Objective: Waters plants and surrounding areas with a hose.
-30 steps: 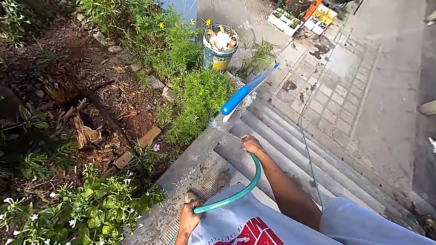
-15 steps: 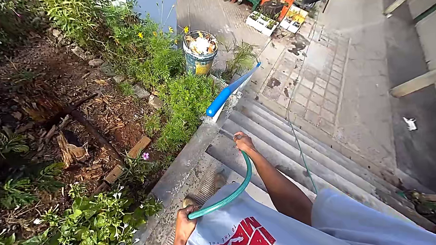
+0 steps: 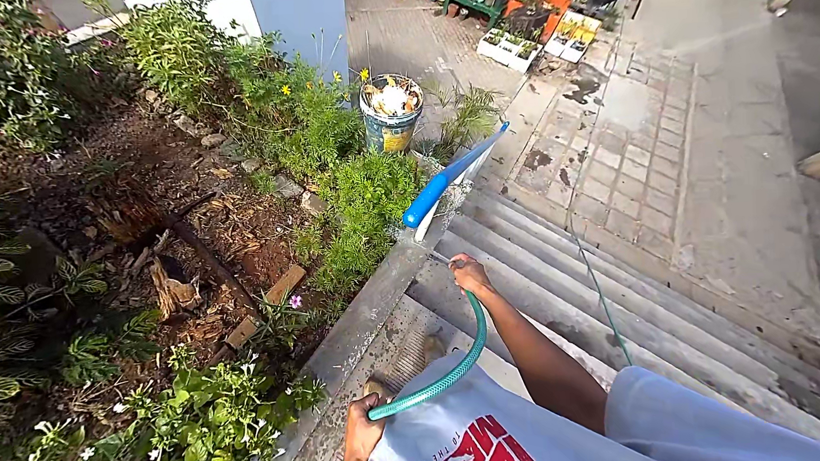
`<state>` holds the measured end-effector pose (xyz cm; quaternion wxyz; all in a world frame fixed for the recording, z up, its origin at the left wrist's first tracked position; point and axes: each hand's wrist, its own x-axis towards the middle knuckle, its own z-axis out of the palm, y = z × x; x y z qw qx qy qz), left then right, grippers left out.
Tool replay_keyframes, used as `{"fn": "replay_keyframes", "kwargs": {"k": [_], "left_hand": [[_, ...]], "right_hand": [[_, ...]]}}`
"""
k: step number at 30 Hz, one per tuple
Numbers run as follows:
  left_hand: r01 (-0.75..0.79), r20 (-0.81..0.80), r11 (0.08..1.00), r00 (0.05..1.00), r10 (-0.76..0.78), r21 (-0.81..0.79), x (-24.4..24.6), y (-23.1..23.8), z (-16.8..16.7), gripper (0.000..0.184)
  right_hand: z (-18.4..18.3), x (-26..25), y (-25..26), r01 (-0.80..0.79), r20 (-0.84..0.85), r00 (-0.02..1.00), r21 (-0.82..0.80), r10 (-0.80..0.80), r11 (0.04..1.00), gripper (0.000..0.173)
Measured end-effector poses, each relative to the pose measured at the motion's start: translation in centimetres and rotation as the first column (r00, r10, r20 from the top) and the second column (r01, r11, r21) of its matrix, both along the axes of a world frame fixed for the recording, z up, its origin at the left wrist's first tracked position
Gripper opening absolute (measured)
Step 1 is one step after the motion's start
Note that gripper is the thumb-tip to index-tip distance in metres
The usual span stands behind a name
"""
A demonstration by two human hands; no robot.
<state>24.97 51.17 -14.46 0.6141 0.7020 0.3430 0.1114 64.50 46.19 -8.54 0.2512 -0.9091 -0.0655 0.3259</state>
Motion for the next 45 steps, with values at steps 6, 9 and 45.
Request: {"fn": "replay_keyframes", "kwargs": {"k": [6, 9, 45], "left_hand": [[-0.025, 0.021, 1.0, 0.999, 0.025, -0.001, -0.2, -0.1, 0.3, 0.029], [-0.028, 0.021, 1.0, 0.999, 0.028, 0.007, -0.4, 0.0, 0.0, 0.029], [-0.153, 0.0, 0.988, 0.988, 0.153, -0.01, -1.9, 2.3, -0.1, 0.026]], "right_hand": [[0.1, -0.2, 0.4, 0.019, 0.008, 1.0, -0.027, -0.019, 0.999, 0.036], [0.4, -0.2, 0.6, 0.041, 0.014, 0.999, -0.027, -0.041, 0.999, 0.036], [-2.3, -2.0, 1.9, 0.148, 0.049, 0.988, -0.007, -0.147, 0.989, 0.037]]}}
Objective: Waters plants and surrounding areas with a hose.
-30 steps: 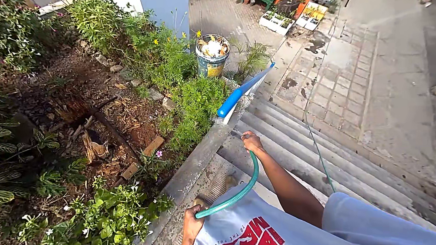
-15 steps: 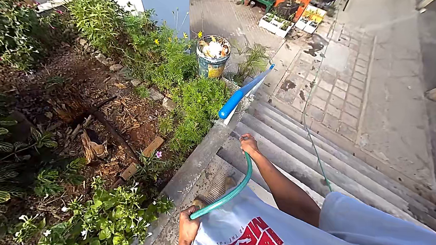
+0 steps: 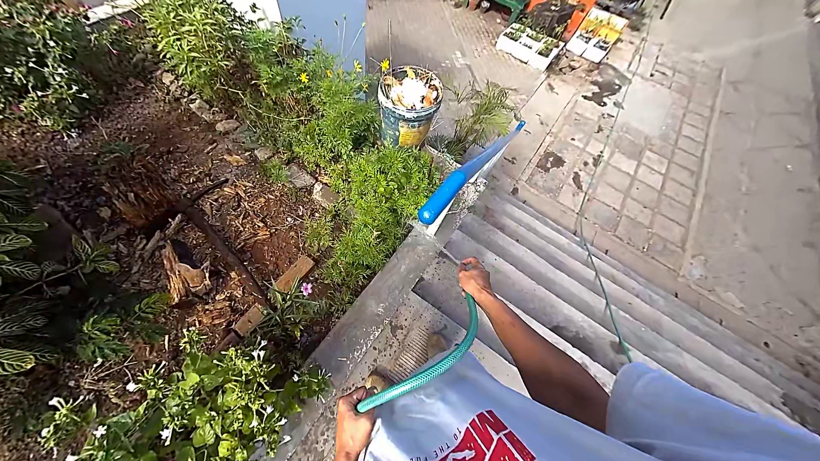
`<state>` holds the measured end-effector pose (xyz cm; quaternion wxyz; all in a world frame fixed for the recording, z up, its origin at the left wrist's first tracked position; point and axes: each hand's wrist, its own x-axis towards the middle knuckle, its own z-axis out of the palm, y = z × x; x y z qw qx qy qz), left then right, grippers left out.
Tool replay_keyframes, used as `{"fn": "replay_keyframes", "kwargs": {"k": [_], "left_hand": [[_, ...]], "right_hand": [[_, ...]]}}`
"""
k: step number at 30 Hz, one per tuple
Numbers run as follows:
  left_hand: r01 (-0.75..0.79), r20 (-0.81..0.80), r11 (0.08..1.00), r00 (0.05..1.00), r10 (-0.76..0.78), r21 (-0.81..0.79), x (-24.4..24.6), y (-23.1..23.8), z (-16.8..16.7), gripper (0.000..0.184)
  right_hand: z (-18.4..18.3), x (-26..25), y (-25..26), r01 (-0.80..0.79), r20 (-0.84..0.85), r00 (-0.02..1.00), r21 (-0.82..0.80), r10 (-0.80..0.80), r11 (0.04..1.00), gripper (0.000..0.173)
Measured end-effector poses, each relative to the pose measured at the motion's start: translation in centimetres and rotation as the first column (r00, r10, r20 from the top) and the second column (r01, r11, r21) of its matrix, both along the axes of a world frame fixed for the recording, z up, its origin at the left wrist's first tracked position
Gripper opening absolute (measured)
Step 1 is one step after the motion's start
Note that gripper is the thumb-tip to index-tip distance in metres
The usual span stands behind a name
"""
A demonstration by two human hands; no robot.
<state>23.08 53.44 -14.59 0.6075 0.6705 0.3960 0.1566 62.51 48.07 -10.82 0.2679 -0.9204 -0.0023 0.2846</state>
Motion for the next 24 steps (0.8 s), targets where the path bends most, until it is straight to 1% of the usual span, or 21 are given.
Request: {"fn": "replay_keyframes", "kwargs": {"k": [7, 10, 14, 18, 21, 24], "left_hand": [[0.028, -0.036, 1.0, 0.999, -0.028, 0.0, -0.2, 0.5, 0.0, 0.026], [0.035, -0.027, 0.999, 0.999, -0.035, 0.006, -0.3, 0.5, -0.2, 0.027], [0.058, -0.05, 0.998, 0.997, -0.057, 0.016, -0.4, 0.5, -0.2, 0.024], [0.043, -0.031, 0.999, 0.999, -0.043, 0.017, -0.6, 0.5, -0.2, 0.025], [0.034, -0.018, 0.999, 0.999, -0.033, 0.032, -1.0, 0.6, -0.2, 0.028], [0.014, 0.02, 0.999, 1.0, -0.015, 0.044, -1.6, 0.7, -0.7, 0.029]], "right_hand": [[-1.5, -0.7, -1.9, 0.018, 0.018, 1.0, -0.008, -0.018, 1.0, 0.036], [-1.3, -0.9, -2.2, 0.032, 0.028, 0.999, 0.011, -0.032, 0.999, 0.037], [-1.2, -0.8, -2.3, 0.004, 0.028, 1.0, -0.023, -0.003, 1.0, 0.036], [-0.9, -0.9, -1.9, 0.046, 0.081, 0.996, 0.026, -0.048, 0.999, 0.036], [-0.7, -1.6, -1.0, -0.05, 0.039, 0.998, 0.046, 0.048, 0.998, 0.037], [0.3, -3.2, 0.9, -0.161, 0.012, 0.987, 0.113, 0.161, 0.98, 0.038]]}}
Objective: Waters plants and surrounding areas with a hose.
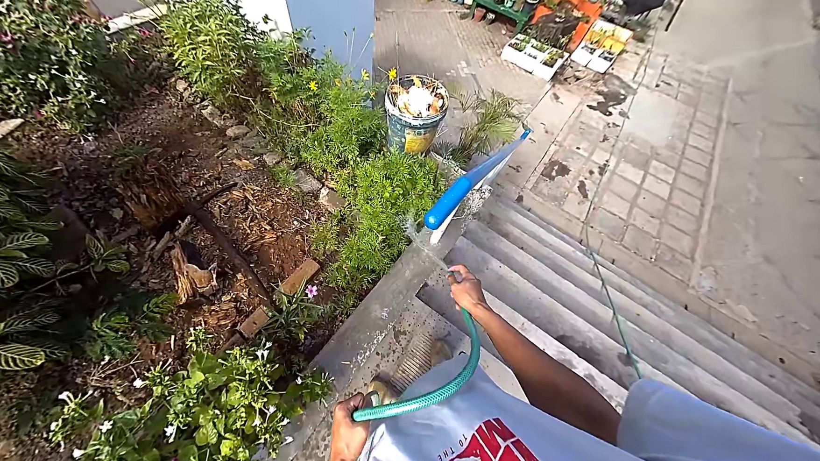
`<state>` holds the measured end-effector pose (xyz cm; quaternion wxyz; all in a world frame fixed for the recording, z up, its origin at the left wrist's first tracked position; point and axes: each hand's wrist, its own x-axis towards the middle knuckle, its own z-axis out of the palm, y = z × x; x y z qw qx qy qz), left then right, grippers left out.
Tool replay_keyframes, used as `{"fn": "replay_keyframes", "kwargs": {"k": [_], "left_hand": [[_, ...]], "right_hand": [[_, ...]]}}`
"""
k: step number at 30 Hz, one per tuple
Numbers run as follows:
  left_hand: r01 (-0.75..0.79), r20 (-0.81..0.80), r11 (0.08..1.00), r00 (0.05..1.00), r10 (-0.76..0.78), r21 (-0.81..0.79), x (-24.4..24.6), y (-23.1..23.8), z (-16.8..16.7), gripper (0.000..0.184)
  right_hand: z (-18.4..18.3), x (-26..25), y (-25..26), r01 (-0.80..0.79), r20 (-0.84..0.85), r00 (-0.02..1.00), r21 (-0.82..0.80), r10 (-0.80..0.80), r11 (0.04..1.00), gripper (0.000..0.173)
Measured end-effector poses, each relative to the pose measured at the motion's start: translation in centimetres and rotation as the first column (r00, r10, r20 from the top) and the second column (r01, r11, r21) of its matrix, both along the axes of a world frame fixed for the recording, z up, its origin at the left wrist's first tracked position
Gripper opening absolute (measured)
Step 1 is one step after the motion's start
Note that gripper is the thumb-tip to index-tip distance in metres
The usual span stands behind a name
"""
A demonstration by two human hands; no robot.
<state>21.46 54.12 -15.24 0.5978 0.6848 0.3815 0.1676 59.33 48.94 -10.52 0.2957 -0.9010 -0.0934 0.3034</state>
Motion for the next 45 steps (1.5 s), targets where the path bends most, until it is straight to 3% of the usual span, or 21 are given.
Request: {"fn": "replay_keyframes", "kwargs": {"k": [5, 10, 15, 21, 25, 29, 39, 45], "left_hand": [[-0.088, 0.031, 0.996, 0.996, 0.088, -0.014, -1.3, 0.3, -0.2, 0.031], [-0.092, -0.005, 0.996, 0.996, 0.092, 0.008, -1.3, -0.3, 0.0, 0.031], [-0.116, 0.016, 0.993, 0.993, 0.116, -0.004, -1.0, -0.9, -0.1, 0.031], [-0.11, 0.034, 0.993, 0.993, 0.111, -0.038, -0.7, -0.9, -0.2, 0.031], [-0.087, 0.025, 0.996, 0.996, 0.088, -0.023, -0.6, -0.6, 0.0, 0.029], [-0.072, 0.012, 0.997, 0.997, 0.072, -0.014, -0.3, -0.4, 0.2, 0.03], [-0.042, 0.048, 0.999, 0.998, 0.043, -0.016, 0.0, -1.1, 0.2, 0.035], [-0.049, 0.041, 0.999, 0.998, 0.05, -0.023, -0.1, -1.1, 0.0, 0.035]], "right_hand": [[3.7, -0.8, 3.3, -0.002, 0.067, 0.998, 0.099, -0.004, 0.995, 0.035], [6.1, -0.4, 4.5, -0.095, 0.122, 0.988, 0.029, 0.091, 0.995, 0.036], [7.1, 0.1, 4.9, -0.048, 0.165, 0.986, 0.06, 0.037, 0.997, 0.036], [7.9, 0.4, 4.8, -0.043, 0.228, 0.973, 0.079, 0.024, 0.996, 0.036], [8.3, 0.2, 4.7, -0.113, 0.214, 0.971, 0.024, 0.105, 0.993, 0.036], [8.5, 0.5, 4.3, -0.09, 0.217, 0.973, 0.066, 0.073, 0.994, 0.035], [7.8, 0.4, 4.2, -0.192, 0.151, 0.97, -0.012, 0.192, 0.981, 0.036], [7.4, 0.3, 4.2, -0.176, 0.146, 0.973, -0.017, 0.177, 0.984, 0.036]]}}
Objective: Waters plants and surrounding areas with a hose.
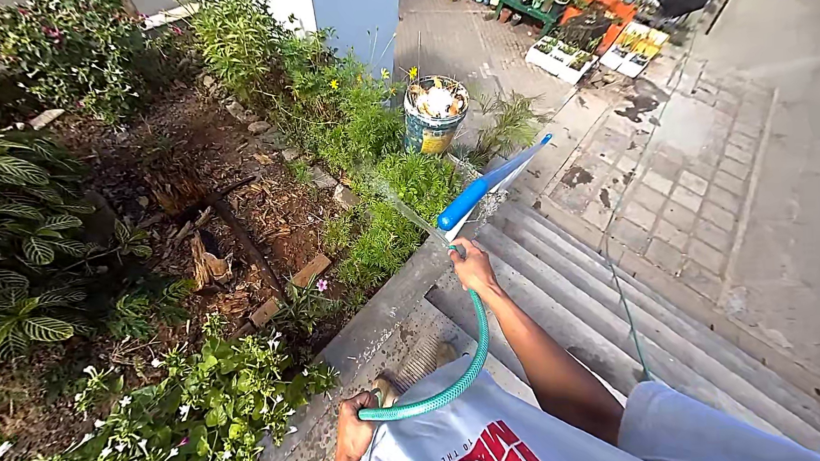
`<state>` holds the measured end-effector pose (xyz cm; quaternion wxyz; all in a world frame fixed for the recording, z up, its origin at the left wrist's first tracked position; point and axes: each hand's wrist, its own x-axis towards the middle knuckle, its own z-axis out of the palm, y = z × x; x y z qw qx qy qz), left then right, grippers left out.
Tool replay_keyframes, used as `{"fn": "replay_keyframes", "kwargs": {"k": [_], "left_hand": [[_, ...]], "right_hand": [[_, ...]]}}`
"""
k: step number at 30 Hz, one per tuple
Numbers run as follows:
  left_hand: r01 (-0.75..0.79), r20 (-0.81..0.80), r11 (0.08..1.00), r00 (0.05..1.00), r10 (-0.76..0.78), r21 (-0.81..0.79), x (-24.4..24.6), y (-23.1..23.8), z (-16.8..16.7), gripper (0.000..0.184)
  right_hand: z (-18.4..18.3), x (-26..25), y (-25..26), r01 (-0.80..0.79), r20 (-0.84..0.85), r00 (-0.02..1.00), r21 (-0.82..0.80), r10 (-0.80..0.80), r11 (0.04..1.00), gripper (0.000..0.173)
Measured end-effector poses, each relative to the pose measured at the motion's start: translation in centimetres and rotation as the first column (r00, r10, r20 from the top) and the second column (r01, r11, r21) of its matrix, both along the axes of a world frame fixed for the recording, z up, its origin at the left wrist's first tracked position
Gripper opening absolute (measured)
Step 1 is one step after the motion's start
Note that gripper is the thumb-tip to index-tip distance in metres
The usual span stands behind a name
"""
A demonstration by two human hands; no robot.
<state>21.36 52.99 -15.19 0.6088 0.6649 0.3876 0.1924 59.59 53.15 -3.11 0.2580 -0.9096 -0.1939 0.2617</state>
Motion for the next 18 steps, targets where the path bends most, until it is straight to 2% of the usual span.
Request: {"fn": "replay_keyframes", "kwargs": {"k": [13, 18], "left_hand": [[0.033, -0.029, 0.999, 0.999, -0.033, 0.014, 0.3, 0.7, -0.1, 0.032], [0.054, -0.015, 0.999, 0.998, -0.054, -0.003, 1.2, 0.7, 0.0, 0.029]], "right_hand": [[0.3, 0.2, 0.4, -0.024, 0.006, 1.0, 0.063, 0.024, 0.998, 0.035], [0.8, 1.3, 0.3, -0.035, -0.022, 0.999, 0.01, 0.035, 0.999, 0.037]]}}
